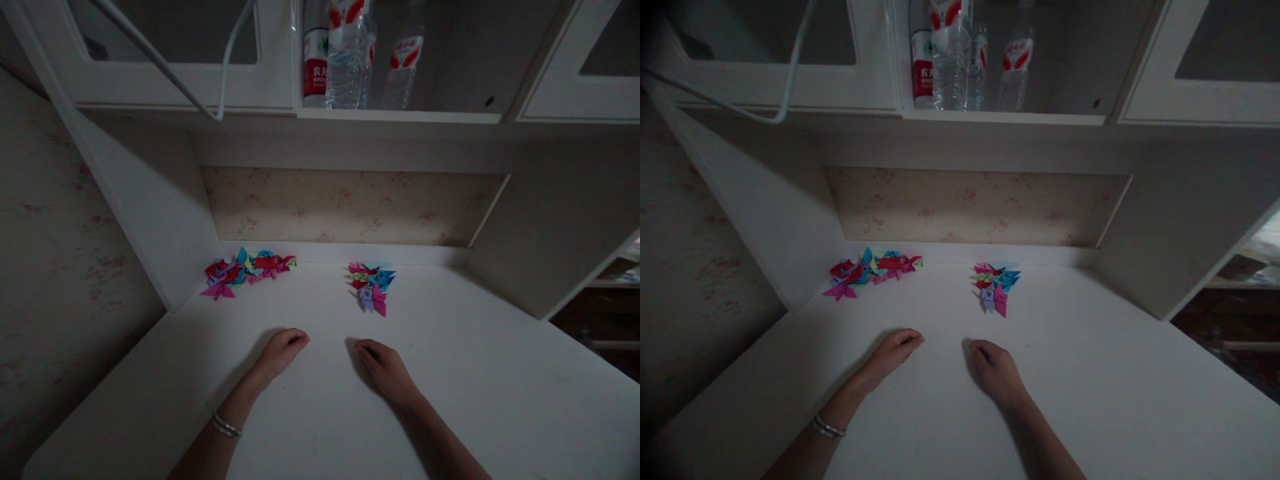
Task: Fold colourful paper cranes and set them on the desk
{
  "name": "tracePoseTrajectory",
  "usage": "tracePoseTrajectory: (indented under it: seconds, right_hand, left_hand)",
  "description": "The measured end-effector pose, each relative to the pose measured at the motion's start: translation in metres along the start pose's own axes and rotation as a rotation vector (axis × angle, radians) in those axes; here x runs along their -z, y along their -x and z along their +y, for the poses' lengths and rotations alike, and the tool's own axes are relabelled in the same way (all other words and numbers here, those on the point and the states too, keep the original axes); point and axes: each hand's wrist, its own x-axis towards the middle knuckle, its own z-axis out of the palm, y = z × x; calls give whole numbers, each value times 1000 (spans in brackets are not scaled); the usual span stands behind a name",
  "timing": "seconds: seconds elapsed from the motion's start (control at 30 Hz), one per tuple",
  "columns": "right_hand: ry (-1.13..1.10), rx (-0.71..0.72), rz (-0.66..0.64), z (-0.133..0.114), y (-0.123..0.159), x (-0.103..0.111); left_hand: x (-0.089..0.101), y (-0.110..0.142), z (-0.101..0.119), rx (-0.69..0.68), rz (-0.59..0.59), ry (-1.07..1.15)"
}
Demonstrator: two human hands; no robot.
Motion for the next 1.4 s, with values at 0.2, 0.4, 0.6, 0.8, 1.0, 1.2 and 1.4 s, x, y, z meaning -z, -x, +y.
tracePoseTrajectory:
  seconds: [0.2,0.4,0.6,0.8,1.0,1.2,1.4]
  right_hand:
    - [-6,-13,3,5,0,-1]
    - [-14,-12,12,4,-1,-2]
    - [3,-11,10,2,-1,0]
    - [-8,-14,20,0,-1,0]
    - [-7,17,7,0,0,0]
    - [5,7,13,1,0,-1]
    - [-6,4,12,2,-1,-1]
  left_hand:
    - [1,0,-2,-7,-14,13]
    - [1,0,0,17,-15,8]
    - [1,1,1,25,-22,0]
    - [1,1,1,24,-15,2]
    - [1,0,1,20,-26,7]
    - [0,0,0,6,-18,18]
    - [0,1,1,17,-4,-10]
